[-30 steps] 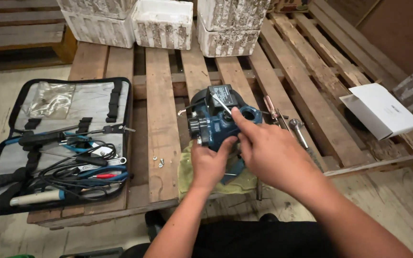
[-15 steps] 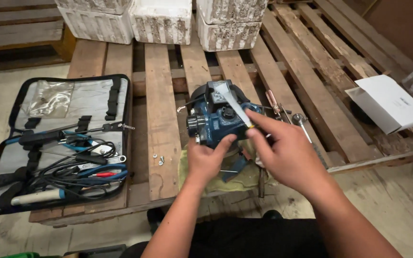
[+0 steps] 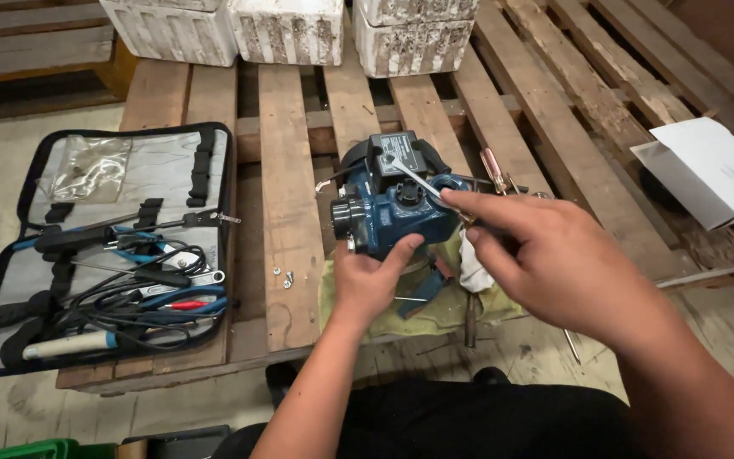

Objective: The person uses a screwdriver to remove a small black cap from a blue mechanical device, then uses a flathead screwdriver to pry and remove a larger component. They wipe the device with a white cloth and continue to clean and inspect the device.

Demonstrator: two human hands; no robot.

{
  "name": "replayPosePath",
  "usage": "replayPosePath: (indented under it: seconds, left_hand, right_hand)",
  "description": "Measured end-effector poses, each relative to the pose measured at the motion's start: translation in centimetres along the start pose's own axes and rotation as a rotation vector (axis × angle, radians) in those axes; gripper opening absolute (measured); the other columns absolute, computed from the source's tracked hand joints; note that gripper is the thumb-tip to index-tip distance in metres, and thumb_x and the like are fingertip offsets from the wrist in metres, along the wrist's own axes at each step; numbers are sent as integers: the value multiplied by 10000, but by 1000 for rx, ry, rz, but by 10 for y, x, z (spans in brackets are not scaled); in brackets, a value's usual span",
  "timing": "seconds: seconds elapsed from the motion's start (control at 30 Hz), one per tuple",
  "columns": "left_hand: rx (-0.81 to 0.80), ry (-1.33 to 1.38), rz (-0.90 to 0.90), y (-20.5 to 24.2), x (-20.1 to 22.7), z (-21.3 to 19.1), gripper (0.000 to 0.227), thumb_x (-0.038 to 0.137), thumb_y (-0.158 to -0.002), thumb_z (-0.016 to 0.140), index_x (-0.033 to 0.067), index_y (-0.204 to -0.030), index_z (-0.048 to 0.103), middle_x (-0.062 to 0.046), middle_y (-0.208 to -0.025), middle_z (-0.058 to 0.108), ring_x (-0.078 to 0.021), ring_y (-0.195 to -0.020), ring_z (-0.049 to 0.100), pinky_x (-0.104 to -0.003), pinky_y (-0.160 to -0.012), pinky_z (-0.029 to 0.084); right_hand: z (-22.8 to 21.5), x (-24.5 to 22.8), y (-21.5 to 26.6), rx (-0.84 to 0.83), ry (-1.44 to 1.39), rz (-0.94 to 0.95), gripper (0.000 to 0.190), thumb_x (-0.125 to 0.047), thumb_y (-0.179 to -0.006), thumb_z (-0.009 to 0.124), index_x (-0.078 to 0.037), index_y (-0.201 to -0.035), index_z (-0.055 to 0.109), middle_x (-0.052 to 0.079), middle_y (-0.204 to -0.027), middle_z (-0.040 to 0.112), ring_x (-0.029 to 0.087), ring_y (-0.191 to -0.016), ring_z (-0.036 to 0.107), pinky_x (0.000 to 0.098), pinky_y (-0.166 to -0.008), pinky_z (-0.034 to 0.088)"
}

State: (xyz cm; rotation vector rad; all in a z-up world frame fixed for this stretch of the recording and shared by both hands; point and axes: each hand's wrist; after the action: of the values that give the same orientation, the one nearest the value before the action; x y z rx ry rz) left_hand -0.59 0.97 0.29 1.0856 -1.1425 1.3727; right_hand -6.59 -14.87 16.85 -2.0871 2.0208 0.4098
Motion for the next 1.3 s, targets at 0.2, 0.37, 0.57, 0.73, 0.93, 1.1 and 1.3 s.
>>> replayPosePath:
  seconds: [0.2,0.37,0.57,0.73,0.93,1.1,1.3]
  left_hand:
    - [-28,15,91,1,1,0,304,283,-787,840,100,-1018,765,-60,-1043,813,-200,-1000,789,-364,-869,645]
    - [-58,121,33,2,1,1,339,245,-782,842,71,-1057,747,-91,-1058,810,-222,-997,798,-358,-885,656]
    - [-5,4,-42,4,2,-1,297,293,-746,858,109,-964,777,-48,-958,822,-189,-902,810,-334,-794,654]
    - [25,79,-35,6,1,3,384,288,-732,861,80,-1034,747,-77,-1020,817,-216,-959,806,-346,-834,658]
    - [36,96,76,6,1,5,344,248,-759,850,76,-1038,745,-85,-1017,811,-225,-960,801,-344,-872,645]
    - [58,-40,111,8,-1,4,354,341,-779,827,106,-1025,729,-51,-979,803,-205,-914,797,-336,-783,636]
    - [52,-129,18,5,0,-1,480,420,-731,834,141,-1109,735,-38,-1065,814,-185,-1014,788,-318,-888,611]
  right_hand:
    - [18,3,-3,45,241,-150,570,-312,-926,552,-409,-1488,559,-24,-1065,730,283,-821,714,497,-657,561]
    - [19,-14,1,59,332,-128,563,-369,-968,543,-309,-1527,526,42,-939,709,343,-696,697,528,-540,554]
    - [19,-26,-2,-124,277,-18,630,-390,-996,485,-307,-1610,375,164,-1276,644,337,-1050,684,533,-837,598]
    - [-5,-43,-3,-231,70,183,613,-342,-970,508,-423,-1577,470,117,-753,750,285,-605,625,449,-627,451]
    - [-3,-50,0,-190,-103,254,584,-295,-963,470,-407,-1526,572,-1,-704,829,168,-418,383,357,-525,389]
    - [17,-41,3,-52,-295,206,583,-230,-934,485,-284,-1500,613,15,-736,758,167,-509,491,363,-529,406]
    - [24,-30,2,-75,-665,192,539,-194,-986,479,-213,-1507,613,47,-669,585,192,-407,574,332,-333,438]
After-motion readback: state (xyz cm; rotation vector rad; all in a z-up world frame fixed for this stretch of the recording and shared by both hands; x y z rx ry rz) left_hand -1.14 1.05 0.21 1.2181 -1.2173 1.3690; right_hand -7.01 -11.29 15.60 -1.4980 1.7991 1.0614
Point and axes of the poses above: each hand's wrist, its own y-axis away from the middle knuckle, its own z-axis out of the palm, x = y × z
